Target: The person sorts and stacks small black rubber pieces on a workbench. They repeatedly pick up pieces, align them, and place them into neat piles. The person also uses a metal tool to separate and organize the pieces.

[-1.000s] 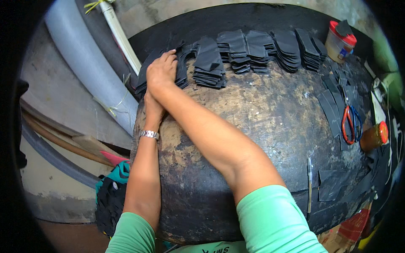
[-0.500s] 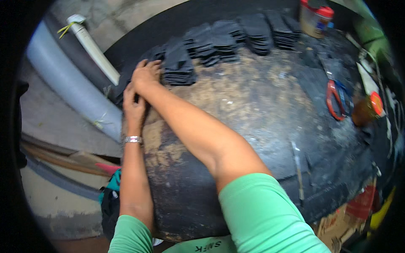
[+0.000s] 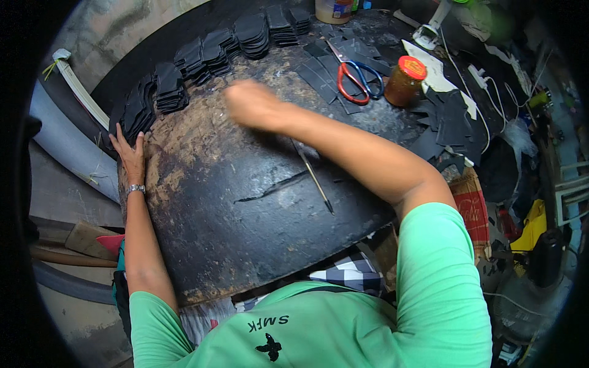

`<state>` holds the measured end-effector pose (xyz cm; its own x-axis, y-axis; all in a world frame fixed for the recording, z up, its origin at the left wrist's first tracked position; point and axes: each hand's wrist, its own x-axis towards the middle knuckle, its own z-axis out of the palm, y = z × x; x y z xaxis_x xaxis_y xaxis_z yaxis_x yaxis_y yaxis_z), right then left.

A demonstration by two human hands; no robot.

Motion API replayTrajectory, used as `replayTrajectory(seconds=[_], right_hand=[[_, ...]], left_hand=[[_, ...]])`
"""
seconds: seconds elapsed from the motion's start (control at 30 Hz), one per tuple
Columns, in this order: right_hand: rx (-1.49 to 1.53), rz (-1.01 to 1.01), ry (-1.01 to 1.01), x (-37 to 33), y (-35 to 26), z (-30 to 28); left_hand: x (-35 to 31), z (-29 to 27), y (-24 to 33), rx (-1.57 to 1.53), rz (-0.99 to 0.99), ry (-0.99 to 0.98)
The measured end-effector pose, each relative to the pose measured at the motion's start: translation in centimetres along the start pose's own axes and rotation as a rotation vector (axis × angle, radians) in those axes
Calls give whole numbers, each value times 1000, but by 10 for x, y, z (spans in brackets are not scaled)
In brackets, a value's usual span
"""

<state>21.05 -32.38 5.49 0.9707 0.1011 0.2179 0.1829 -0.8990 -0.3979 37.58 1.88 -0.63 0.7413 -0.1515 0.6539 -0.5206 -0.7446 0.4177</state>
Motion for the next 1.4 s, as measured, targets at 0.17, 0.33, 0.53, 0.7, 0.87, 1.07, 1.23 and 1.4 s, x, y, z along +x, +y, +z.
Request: replayTrajectory(seconds=[0.17, 0.33, 0.53, 0.7, 0.87, 1.07, 1.23, 1.4], right_hand=[[-541, 343, 254, -86, 92, -54], [-469, 538, 192, -117, 132, -52], [-432, 431, 337, -128, 114, -49], [-75, 255, 432, -214, 58, -104], [-216, 444, 587, -294, 78, -163], [-550, 887, 313, -278, 173, -166], [-578, 312, 529, -213, 125, -140], [-389, 544, 465, -73, 123, -91]], left_hand=[[-46, -8, 46, -35, -38, -84], [-78, 17, 140, -135, 140, -221], [-87, 61, 249, -287, 199, -438], [-101, 67, 273, -60, 220, -581], [-103, 68, 270, -132, 190, -556], [-106, 60, 270, -119, 226, -594], [-108, 53, 272, -143, 369, -695], [-104, 53, 274, -217, 265, -717]])
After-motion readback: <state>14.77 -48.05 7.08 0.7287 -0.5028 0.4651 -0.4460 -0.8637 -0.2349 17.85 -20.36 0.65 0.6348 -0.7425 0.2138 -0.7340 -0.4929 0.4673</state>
